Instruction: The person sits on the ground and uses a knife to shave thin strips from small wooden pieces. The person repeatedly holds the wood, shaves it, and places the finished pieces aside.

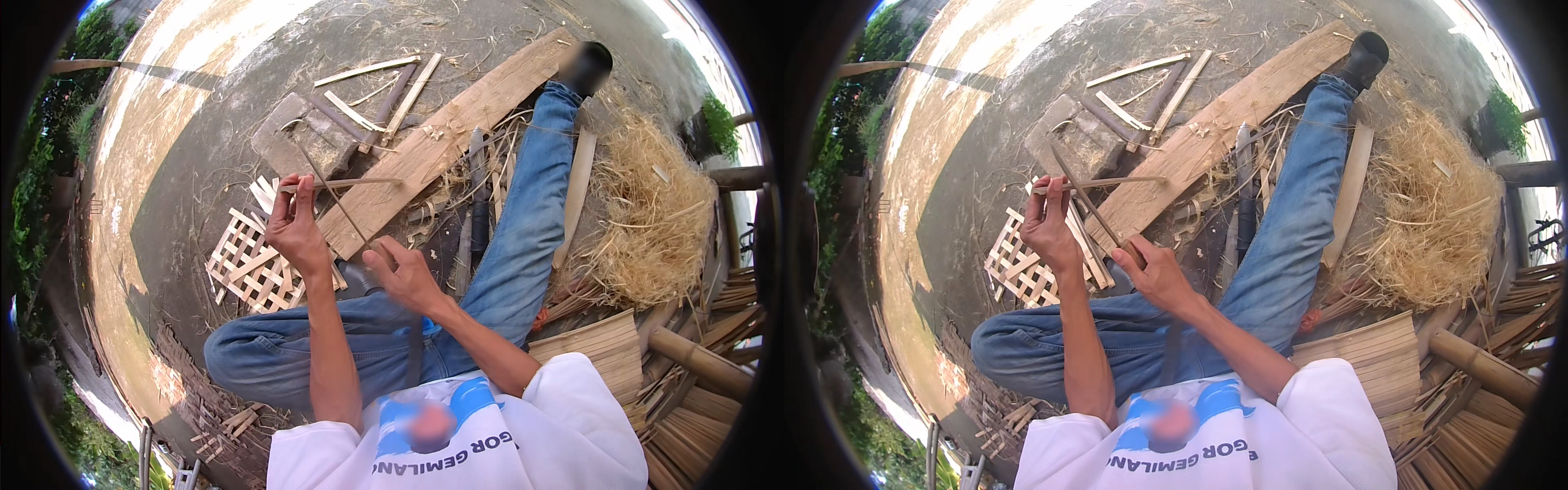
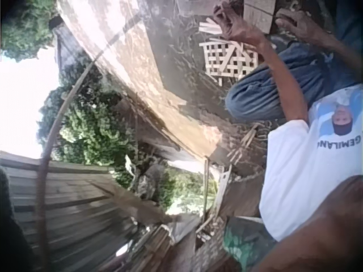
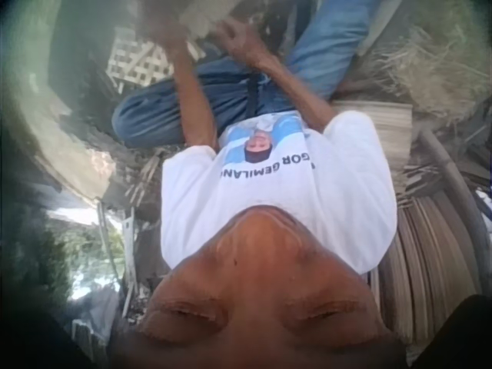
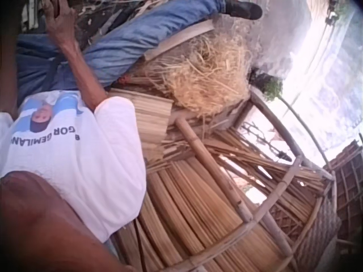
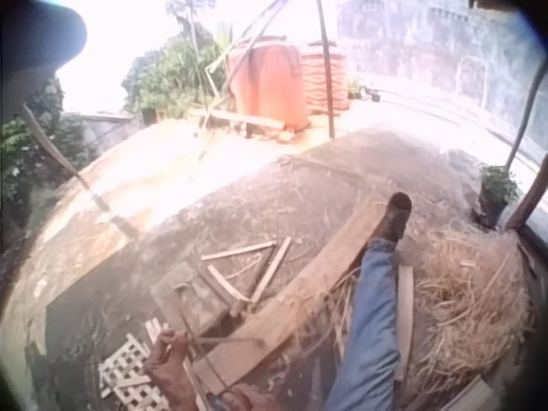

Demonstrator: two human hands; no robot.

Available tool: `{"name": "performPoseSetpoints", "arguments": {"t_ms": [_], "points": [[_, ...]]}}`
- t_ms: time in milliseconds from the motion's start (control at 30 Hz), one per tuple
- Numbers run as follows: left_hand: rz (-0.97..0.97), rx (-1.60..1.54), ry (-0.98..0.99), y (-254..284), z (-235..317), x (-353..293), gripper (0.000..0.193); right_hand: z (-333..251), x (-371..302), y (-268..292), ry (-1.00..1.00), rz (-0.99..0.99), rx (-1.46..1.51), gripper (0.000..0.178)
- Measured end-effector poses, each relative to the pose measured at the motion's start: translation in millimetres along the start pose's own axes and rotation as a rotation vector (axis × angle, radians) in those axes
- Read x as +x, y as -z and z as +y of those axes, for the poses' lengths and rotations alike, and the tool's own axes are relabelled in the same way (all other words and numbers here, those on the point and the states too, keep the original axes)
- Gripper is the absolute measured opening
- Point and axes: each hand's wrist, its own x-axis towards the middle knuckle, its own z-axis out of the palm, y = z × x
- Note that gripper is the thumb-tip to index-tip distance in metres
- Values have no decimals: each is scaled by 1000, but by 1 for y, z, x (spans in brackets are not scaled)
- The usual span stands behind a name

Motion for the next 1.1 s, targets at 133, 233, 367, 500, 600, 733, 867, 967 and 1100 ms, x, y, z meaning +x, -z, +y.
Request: {"name": "performPoseSetpoints", "arguments": {"t_ms": [133,233,367,500,600,733,867,967,1100], "points": [[-14,-58,34,10,2,13,19,1,11,0,-132,-18,62,38],[-36,-88,39,4,1,8,19,11,6,1,-52,36,-23,40],[-64,-65,56,5,6,6,21,49,12,24,-365,68,35,43],[-38,-89,50,6,1,15,22,38,8,15,-34,57,-77,47],[-34,-80,52,10,2,15,19,78,11,20,-187,110,-94,45],[-47,-99,23,11,-3,19,21,92,13,28,-363,140,-29,45],[-15,-59,62,13,-4,18,23,106,11,24,-349,178,-53,48],[-36,-71,55,3,-3,21,30,120,3,23,-242,205,-159,51],[-191,-91,123,-27,-8,12,53,133,8,33,-497,186,133,50]]}}
